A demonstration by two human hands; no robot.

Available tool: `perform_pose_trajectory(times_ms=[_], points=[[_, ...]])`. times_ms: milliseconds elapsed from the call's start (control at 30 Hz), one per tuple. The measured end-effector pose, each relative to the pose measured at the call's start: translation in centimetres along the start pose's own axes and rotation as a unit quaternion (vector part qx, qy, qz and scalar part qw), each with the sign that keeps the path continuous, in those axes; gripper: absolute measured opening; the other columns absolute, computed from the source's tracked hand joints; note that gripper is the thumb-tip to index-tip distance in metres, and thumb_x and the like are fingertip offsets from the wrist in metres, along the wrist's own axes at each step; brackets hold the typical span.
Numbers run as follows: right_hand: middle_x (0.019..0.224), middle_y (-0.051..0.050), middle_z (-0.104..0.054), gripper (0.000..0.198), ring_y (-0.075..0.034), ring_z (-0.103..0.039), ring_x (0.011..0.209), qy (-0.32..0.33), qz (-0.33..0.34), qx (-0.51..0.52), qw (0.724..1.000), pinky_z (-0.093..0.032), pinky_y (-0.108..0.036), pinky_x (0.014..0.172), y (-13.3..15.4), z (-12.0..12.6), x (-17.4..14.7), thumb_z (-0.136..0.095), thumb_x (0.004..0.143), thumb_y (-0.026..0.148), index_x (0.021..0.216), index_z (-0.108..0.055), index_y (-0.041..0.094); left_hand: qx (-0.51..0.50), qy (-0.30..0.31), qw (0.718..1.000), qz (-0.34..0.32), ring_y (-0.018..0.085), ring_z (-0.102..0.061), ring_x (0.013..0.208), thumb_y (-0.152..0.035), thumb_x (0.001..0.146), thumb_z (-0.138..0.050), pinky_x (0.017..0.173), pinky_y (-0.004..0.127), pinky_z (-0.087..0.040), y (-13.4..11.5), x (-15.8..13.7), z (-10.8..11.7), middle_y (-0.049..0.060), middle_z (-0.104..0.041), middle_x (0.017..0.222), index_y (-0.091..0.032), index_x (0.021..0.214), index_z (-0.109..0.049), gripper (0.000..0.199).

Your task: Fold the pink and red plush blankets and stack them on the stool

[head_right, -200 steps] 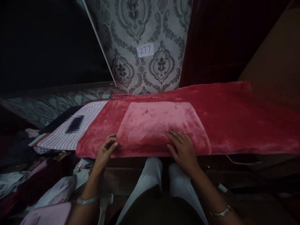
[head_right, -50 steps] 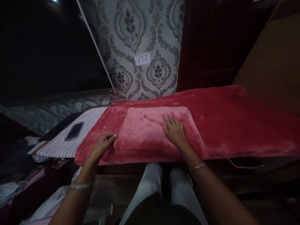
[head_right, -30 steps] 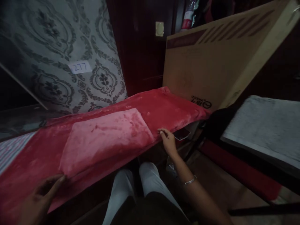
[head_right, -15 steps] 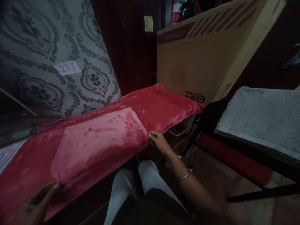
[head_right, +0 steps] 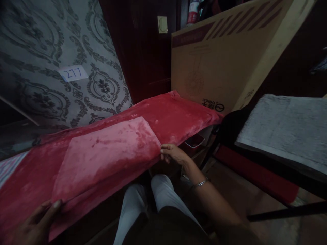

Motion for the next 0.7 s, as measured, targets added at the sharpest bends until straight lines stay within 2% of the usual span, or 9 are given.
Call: perform_pose_trajectory(times_ms=[100,233,300,433,500,567,700], points=[[0.055,0.005,-0.062,0.03,-0.007,-0.047,0.037,-0.026,0.017,-0.049,0.998,-0.031,-0.018,0.038,0.8,0.0,0.2,-0.07,0.069,0.045,0.078,-0.054,0.021,0.005,0.007,1.0,-0.022,0.034,-0.064,0.095,-0.064,0.051,-0.063,0.086,0.045,-0.051,-0.3,0.0,0.0,0.003,-0.068,0.076,-0.024,0.078,-0.065,0.048],[0.053,0.008,-0.056,0.027,-0.007,-0.044,0.036,-0.146,0.119,-0.085,0.978,-0.029,-0.019,0.038,2.7,1.2,-0.3,-0.062,0.075,0.047,0.08,-0.055,0.022,-0.011,-0.006,0.998,-0.06,0.032,-0.064,0.089,-0.072,0.056,-0.061,0.082,0.045,-0.052,-0.2,0.0,0.5,0.001,-0.068,0.072,-0.026,0.073,-0.063,0.049],[0.054,0.008,-0.054,0.028,-0.007,-0.044,0.036,-0.174,0.146,-0.094,0.969,-0.03,-0.02,0.039,2.8,1.8,-0.6,-0.062,0.076,0.048,0.081,-0.056,0.021,-0.006,-0.005,0.998,-0.066,0.032,-0.064,0.087,-0.074,0.057,-0.061,0.08,0.045,-0.052,0.0,0.0,0.7,0.001,-0.067,0.07,-0.027,0.072,-0.063,0.05],[0.049,0.009,-0.052,0.03,-0.007,-0.043,0.034,-0.146,0.089,-0.092,0.981,-0.029,-0.02,0.037,0.9,1.9,-0.7,-0.064,0.072,0.05,0.073,-0.052,0.022,-0.011,-0.012,1.0,-0.017,0.032,-0.065,0.085,-0.068,0.048,-0.065,0.074,0.041,-0.052,0.5,-0.1,0.8,0.003,-0.069,0.072,-0.025,0.071,-0.062,0.049],[0.05,0.008,-0.054,0.032,-0.008,-0.044,0.034,-0.129,0.064,-0.073,0.987,-0.03,-0.02,0.037,-0.1,1.7,-0.7,-0.065,0.071,0.051,0.073,-0.051,0.023,-0.031,0.006,0.999,0.005,0.032,-0.066,0.086,-0.065,0.041,-0.068,0.072,0.04,-0.052,0.5,-0.1,0.7,0.003,-0.07,0.073,-0.025,0.069,-0.06,0.049],[0.054,0.006,-0.059,0.034,-0.009,-0.048,0.036,-0.108,0.054,-0.053,0.991,-0.033,-0.021,0.038,-0.4,1.5,-0.8,-0.067,0.071,0.052,0.077,-0.053,0.022,-0.046,0.035,0.998,0.006,0.032,-0.066,0.087,-0.062,0.038,-0.071,0.073,0.039,-0.053,0.3,0.1,0.5,0.003,-0.07,0.074,-0.026,0.07,-0.06,0.049],[0.061,0.002,-0.067,0.041,-0.01,-0.053,0.039,-0.086,0.05,-0.024,0.995,-0.037,-0.022,0.041,0.0,0.9,-0.9,-0.07,0.072,0.058,0.084,-0.056,0.021,-0.028,0.031,0.999,-0.016,0.031,-0.066,0.086,-0.065,0.041,-0.072,0.076,0.04,-0.052,0.1,0.5,0.5,0.003,-0.069,0.075,-0.024,0.079,-0.063,0.057]])
Point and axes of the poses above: each hand's wrist, its own x-axis towards the middle knuckle, its own z-axis out of the back of the hand, y = z × x, the point moved 4 cm from there along x, towards the middle knuckle
